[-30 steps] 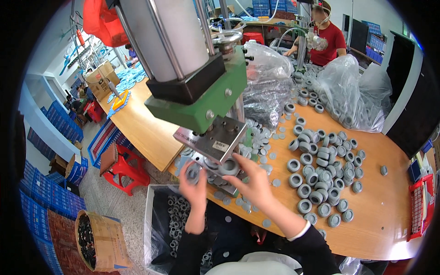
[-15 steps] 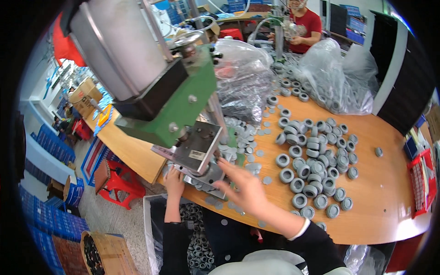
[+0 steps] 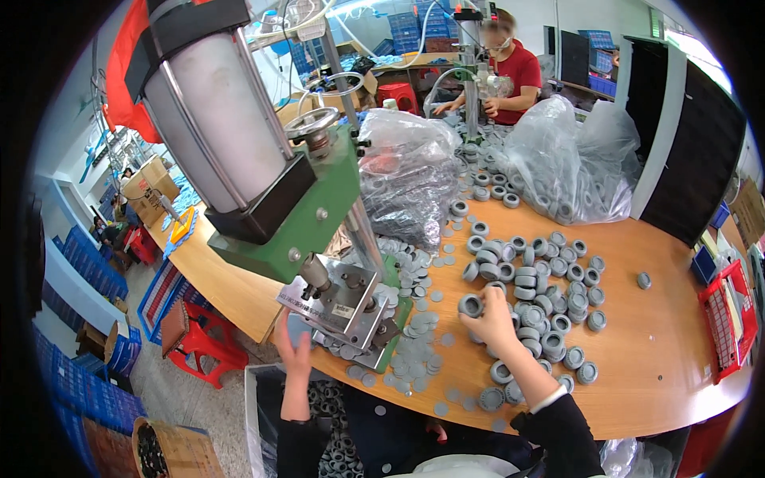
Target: Placing plastic ring components and small discs into an industrial press machine and operating the press.
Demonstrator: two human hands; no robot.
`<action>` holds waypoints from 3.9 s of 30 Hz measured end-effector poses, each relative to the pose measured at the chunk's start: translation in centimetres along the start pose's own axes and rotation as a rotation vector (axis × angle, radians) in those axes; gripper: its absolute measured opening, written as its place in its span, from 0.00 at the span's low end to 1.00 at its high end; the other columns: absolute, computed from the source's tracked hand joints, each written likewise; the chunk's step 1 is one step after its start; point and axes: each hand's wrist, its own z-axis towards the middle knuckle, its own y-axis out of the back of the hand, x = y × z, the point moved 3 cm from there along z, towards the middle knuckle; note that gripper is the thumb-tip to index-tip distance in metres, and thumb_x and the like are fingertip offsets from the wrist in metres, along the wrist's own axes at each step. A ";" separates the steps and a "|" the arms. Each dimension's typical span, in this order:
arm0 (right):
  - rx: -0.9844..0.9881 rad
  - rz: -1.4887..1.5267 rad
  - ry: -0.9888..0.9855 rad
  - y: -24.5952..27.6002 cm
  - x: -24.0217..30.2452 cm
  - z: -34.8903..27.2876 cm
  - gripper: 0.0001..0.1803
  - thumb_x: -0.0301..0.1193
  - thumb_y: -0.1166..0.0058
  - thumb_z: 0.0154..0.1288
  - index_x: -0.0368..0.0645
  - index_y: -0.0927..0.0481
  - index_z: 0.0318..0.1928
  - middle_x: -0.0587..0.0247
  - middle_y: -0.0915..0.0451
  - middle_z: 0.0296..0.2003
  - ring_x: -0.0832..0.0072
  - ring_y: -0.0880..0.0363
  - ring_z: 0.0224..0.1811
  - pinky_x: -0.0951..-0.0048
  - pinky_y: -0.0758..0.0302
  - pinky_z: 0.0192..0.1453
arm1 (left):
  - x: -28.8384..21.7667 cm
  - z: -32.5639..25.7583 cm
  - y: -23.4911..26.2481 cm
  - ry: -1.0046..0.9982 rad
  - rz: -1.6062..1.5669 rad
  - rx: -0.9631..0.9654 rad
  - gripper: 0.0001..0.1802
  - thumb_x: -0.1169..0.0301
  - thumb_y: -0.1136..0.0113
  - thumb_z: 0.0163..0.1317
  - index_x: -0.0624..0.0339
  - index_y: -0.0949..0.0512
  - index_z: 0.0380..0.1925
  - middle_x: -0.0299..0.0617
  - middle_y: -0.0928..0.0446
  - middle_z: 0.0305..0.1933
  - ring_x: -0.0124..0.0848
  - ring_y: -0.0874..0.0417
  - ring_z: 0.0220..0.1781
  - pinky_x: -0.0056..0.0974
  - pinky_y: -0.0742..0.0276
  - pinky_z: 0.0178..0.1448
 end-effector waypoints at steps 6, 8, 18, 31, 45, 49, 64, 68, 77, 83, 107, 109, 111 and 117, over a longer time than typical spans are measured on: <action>0.092 0.268 0.132 3.0 9.2 -2.4 0.26 0.28 0.31 0.46 0.36 0.26 0.47 0.57 0.24 0.41 0.70 0.21 0.41 0.72 0.23 0.44 | -8.8 6.1 -5.7 0.199 -0.222 -0.034 0.18 0.72 0.31 0.43 0.66 0.23 0.35 0.47 0.19 0.36 0.41 0.17 0.37 0.39 0.25 0.39; 0.113 0.327 0.141 2.3 10.6 -2.9 0.27 0.28 0.31 0.46 0.36 0.26 0.48 0.57 0.23 0.41 0.70 0.20 0.41 0.72 0.23 0.45 | -9.8 5.7 -5.8 0.192 -0.142 -0.091 0.20 0.68 0.30 0.44 0.65 0.23 0.37 0.47 0.20 0.37 0.44 0.19 0.42 0.39 0.27 0.47; 0.165 0.298 0.327 -7.6 20.1 -1.4 0.22 0.30 0.34 0.48 0.37 0.22 0.45 0.49 0.20 0.34 0.55 0.20 0.34 0.62 0.24 0.38 | -3.7 -5.3 3.1 0.436 0.413 -0.338 0.35 0.71 0.31 0.49 0.69 0.35 0.57 0.56 0.34 0.61 0.47 0.36 0.65 0.47 0.44 0.68; -0.010 0.222 0.373 -1.5 13.4 -3.9 0.35 0.33 0.31 0.44 0.34 0.29 0.54 0.46 0.22 0.43 0.52 0.24 0.48 0.60 0.26 0.51 | 7.3 -1.0 -1.7 0.273 0.546 0.430 0.17 0.67 0.49 0.63 0.50 0.24 0.52 0.31 0.28 0.61 0.36 0.32 0.66 0.52 0.43 0.64; 0.304 -0.312 0.302 2.3 2.3 -2.2 0.28 0.33 0.34 0.49 0.36 0.25 0.51 0.53 0.26 0.46 0.57 0.27 0.51 0.61 0.30 0.56 | -2.4 1.3 -1.9 0.010 -0.145 -0.011 0.36 0.64 0.36 0.51 0.68 0.36 0.59 0.58 0.34 0.60 0.51 0.34 0.63 0.48 0.41 0.65; 0.247 0.013 0.335 3.7 9.8 -3.2 0.31 0.26 0.35 0.51 0.37 0.29 0.58 0.53 0.27 0.47 0.64 0.26 0.49 0.68 0.27 0.52 | -8.4 6.0 -5.1 0.161 -0.090 -0.016 0.24 0.67 0.30 0.43 0.66 0.25 0.40 0.42 0.20 0.30 0.40 0.19 0.28 0.39 0.25 0.38; 0.259 0.323 0.434 -9.2 20.8 -0.5 0.22 0.32 0.33 0.47 0.36 0.23 0.43 0.45 0.21 0.36 0.51 0.21 0.35 0.60 0.25 0.35 | -0.1 -4.5 3.9 0.333 0.462 -0.130 0.36 0.64 0.36 0.55 0.65 0.39 0.62 0.58 0.43 0.68 0.58 0.49 0.71 0.56 0.52 0.70; 0.224 0.344 0.435 -8.2 20.4 -1.0 0.21 0.33 0.32 0.46 0.36 0.22 0.40 0.46 0.21 0.32 0.48 0.23 0.34 0.58 0.25 0.37 | 4.3 -2.1 0.1 0.162 0.659 0.377 0.22 0.62 0.52 0.66 0.59 0.32 0.57 0.45 0.37 0.66 0.50 0.43 0.71 0.58 0.49 0.68; 0.058 -0.727 0.113 -0.6 1.1 7.1 0.27 0.26 0.38 0.46 0.46 0.25 0.51 0.56 0.34 0.61 0.59 0.47 0.70 0.48 0.51 0.71 | 6.1 -0.8 -1.2 0.353 0.484 0.490 0.19 0.62 0.59 0.70 0.53 0.25 0.54 0.31 0.32 0.65 0.35 0.39 0.70 0.48 0.55 0.70; 0.226 -0.988 0.668 -2.0 -3.5 9.2 0.20 0.25 0.43 0.50 0.44 0.25 0.47 0.58 0.30 0.55 0.63 0.47 0.71 0.46 0.62 0.74 | 6.0 -1.4 -1.6 0.355 0.521 0.489 0.18 0.63 0.59 0.70 0.53 0.25 0.54 0.38 0.30 0.63 0.38 0.40 0.71 0.50 0.56 0.70; 0.480 0.772 0.066 -0.2 13.0 -1.2 0.17 0.20 0.42 0.58 0.38 0.32 0.47 0.57 0.36 0.57 0.76 0.28 0.53 0.75 0.29 0.54 | -8.8 4.9 -4.7 0.200 -0.108 -0.035 0.25 0.69 0.28 0.43 0.64 0.26 0.41 0.49 0.23 0.38 0.45 0.20 0.38 0.40 0.25 0.42; 0.592 0.867 0.140 -1.1 15.2 -2.6 0.22 0.21 0.40 0.57 0.38 0.34 0.50 0.58 0.35 0.56 0.76 0.28 0.53 0.73 0.30 0.56 | -9.1 4.3 -4.1 0.342 -0.149 -0.016 0.23 0.71 0.29 0.44 0.63 0.27 0.42 0.48 0.23 0.38 0.41 0.20 0.38 0.37 0.25 0.44; 0.531 0.780 0.185 -2.1 16.1 -2.5 0.26 0.22 0.38 0.54 0.37 0.36 0.51 0.59 0.31 0.53 0.75 0.26 0.52 0.72 0.29 0.57 | -8.8 3.2 -2.9 0.168 -0.148 -0.232 0.21 0.75 0.31 0.46 0.63 0.26 0.41 0.45 0.23 0.38 0.35 0.20 0.38 0.35 0.25 0.45; 0.319 0.399 0.287 -7.1 19.7 -1.7 0.29 0.27 0.37 0.54 0.33 0.36 0.53 0.46 0.23 0.37 0.57 0.20 0.38 0.64 0.24 0.41 | -2.8 -1.2 3.2 0.291 0.156 -0.156 0.17 0.79 0.36 0.45 0.64 0.24 0.39 0.47 0.22 0.37 0.38 0.19 0.40 0.38 0.25 0.48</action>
